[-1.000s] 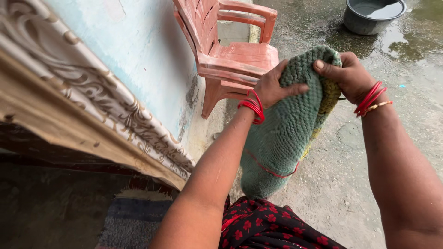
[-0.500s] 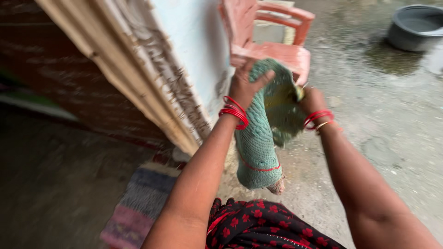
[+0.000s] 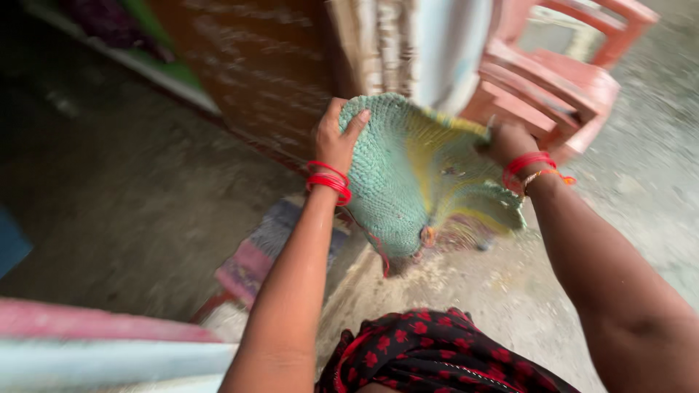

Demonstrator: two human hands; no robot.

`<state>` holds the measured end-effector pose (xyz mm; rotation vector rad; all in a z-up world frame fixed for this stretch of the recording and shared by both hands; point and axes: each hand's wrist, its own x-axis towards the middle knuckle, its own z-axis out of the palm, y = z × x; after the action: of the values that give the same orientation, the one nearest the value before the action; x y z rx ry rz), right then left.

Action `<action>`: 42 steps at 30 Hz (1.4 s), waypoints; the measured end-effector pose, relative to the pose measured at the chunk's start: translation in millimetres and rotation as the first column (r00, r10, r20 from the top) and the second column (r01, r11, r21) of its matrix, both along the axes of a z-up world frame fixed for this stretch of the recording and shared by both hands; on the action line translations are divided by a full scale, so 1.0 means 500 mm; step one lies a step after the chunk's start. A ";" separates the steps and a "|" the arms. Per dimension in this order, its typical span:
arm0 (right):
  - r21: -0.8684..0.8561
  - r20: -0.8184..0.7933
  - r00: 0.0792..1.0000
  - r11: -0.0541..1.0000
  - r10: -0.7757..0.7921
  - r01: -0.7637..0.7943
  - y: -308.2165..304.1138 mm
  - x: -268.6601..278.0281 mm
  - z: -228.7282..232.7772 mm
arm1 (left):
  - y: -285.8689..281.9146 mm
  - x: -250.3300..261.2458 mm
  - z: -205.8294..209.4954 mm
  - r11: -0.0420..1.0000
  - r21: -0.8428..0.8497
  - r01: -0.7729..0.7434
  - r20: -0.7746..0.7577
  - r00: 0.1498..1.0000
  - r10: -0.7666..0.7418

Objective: The person sweeps the concrete floor with a broom, gathers debris into a wire basket, and then picks up and repositions two floor mats.

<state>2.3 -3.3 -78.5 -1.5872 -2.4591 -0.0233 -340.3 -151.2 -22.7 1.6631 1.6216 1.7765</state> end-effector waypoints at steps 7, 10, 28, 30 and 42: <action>-0.040 -0.084 0.992 0.995 0.091 -0.094 -0.120 -0.203 0.093 | -0.180 -0.211 -0.006 0.970 0.068 -0.233 0.086 0.970 0.227; -0.010 -0.081 0.988 0.991 0.134 -0.135 -0.157 -0.303 0.123 | -0.231 -0.278 0.000 0.942 0.019 -0.336 0.085 0.939 0.333; -0.043 -0.081 0.947 0.948 0.310 -0.314 -0.054 -0.777 0.097 | -0.343 -0.563 -0.004 0.724 -0.101 -0.682 0.025 0.726 0.687; -0.073 -0.099 0.935 0.934 0.342 -0.349 -0.026 -0.834 0.106 | -0.338 -0.588 0.005 0.692 -0.087 -0.717 0.008 0.694 0.720; -0.047 -0.096 0.866 0.867 0.490 -0.496 0.091 -1.173 0.085 | -0.272 -0.811 -0.033 0.544 -0.125 -0.829 0.074 0.539 0.839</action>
<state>-584.3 42.3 -36.1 -0.9096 -2.7465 0.2069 -745.9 -287.4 -39.1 0.6601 2.6485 2.0534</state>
